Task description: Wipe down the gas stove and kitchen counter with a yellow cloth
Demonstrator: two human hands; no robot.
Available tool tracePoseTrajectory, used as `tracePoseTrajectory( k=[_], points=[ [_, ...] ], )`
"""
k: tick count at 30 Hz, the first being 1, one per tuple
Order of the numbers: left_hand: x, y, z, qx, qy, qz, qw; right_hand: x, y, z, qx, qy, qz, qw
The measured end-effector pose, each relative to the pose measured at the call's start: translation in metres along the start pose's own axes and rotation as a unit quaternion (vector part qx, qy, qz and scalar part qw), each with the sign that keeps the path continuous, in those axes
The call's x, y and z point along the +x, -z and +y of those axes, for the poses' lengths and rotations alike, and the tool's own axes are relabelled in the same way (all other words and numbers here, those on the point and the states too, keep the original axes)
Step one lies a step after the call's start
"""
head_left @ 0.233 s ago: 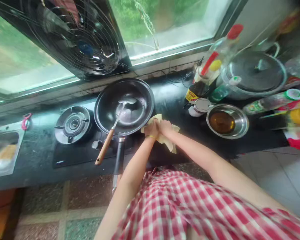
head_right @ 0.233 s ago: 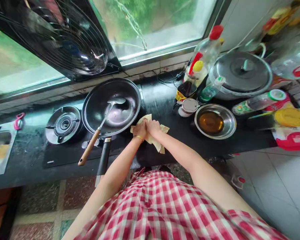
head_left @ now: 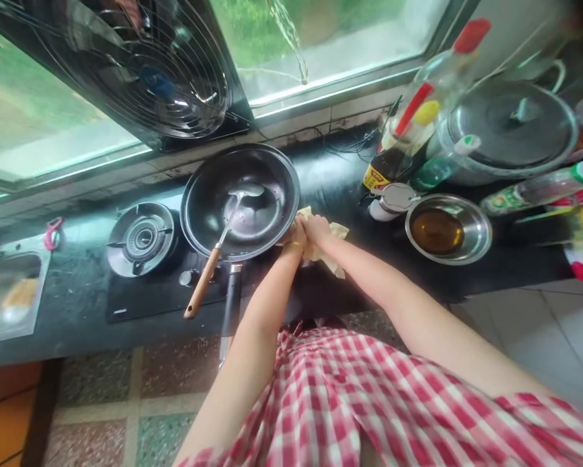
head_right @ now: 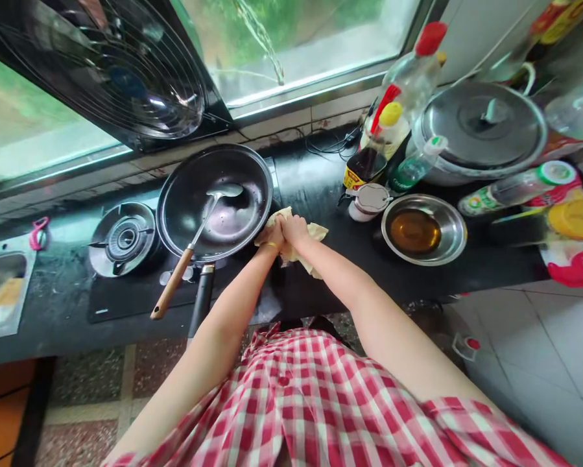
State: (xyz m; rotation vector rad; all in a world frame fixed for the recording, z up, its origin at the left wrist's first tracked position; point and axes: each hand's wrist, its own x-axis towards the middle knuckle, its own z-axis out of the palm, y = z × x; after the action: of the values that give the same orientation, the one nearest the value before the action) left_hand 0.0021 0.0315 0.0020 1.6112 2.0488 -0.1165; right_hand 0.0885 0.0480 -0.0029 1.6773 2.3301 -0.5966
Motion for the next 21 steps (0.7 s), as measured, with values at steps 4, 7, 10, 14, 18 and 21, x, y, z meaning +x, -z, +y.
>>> tracePoseTrajectory(
  k=[4,7,10,14,18,21],
  points=[
    [-0.017,-0.005,-0.01,0.057,-0.02,-0.062,0.996,-0.017,-0.01,0.001,0.004,0.011,-0.028,1.0],
    [-0.015,-0.009,-0.011,0.066,-0.014,-0.053,0.996,-0.015,-0.01,0.0,0.005,0.013,-0.02,1.0],
    [0.003,-0.007,-0.004,0.054,0.005,-0.017,0.998,0.0,0.0,-0.001,0.007,0.004,-0.005,1.0],
    [0.008,-0.004,-0.002,0.065,-0.001,0.003,0.998,0.002,0.006,-0.004,0.009,-0.004,-0.004,1.0],
    [-0.025,-0.015,-0.016,0.097,-0.032,-0.036,0.994,-0.031,-0.005,-0.006,0.005,-0.002,-0.047,0.999],
    [-0.055,-0.03,-0.026,0.123,-0.04,-0.046,0.991,-0.059,-0.001,0.0,0.01,0.014,-0.071,0.997]
  ],
)
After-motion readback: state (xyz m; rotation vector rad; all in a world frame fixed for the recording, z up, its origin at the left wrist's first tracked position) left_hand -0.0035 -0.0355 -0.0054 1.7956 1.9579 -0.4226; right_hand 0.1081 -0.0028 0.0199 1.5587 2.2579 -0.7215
